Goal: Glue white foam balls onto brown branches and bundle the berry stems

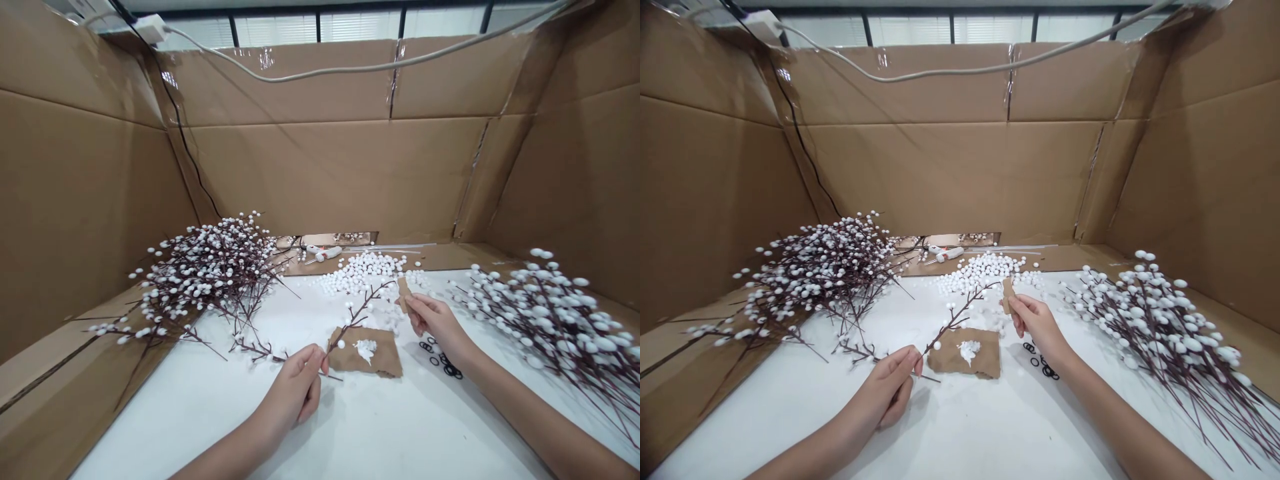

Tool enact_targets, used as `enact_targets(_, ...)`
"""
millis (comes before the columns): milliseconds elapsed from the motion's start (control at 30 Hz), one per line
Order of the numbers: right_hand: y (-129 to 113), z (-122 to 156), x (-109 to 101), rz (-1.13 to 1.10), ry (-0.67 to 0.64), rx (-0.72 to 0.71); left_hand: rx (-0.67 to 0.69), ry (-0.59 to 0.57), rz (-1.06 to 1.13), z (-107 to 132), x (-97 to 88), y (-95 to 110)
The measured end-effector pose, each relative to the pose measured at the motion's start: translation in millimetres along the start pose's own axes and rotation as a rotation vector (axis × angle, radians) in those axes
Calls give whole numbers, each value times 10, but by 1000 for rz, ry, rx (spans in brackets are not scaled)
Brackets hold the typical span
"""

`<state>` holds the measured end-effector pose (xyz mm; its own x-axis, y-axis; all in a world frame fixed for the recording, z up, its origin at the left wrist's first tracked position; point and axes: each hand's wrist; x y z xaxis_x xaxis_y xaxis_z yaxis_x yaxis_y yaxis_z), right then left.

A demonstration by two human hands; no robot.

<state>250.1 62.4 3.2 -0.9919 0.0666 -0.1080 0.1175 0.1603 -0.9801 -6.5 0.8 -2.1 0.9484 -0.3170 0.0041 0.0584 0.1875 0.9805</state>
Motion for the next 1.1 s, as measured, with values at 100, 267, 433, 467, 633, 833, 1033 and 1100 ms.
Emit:
enact_targets(100,6,-8,5,0,-1,3,-14,1,17,-6,-7,-18)
enact_targets(267,17,-16,6,-6,0,10,-19,-13,15,-8,-14,-22)
enact_targets(433,22,-25,1,-12,6,14,-16,-23,8,-13,-22,-20)
enact_targets(467,20,-25,1,-11,8,14,-17,-24,6,-13,-23,-20)
enact_targets(633,1,-11,8,12,11,18,-22,-27,3,-4,-20,-7)
enact_targets(833,-41,3,5,66,-28,27,-21,-35,4,-8,-18,5)
enact_targets(1033,-68,33,-16,209,-322,125,-9,-30,27,3,-22,7)
enact_targets(1100,-75,56,-11,282,-434,145,-9,-22,37,8,-24,4)
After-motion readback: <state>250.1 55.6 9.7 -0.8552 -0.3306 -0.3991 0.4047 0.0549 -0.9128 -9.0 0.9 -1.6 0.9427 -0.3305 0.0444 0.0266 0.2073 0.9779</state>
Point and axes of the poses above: each hand's wrist, its own z-axis away from the middle knuckle, its own x-axis out of the palm, y = z × x, and after that the axes turned 1 degree about -x, right-handed
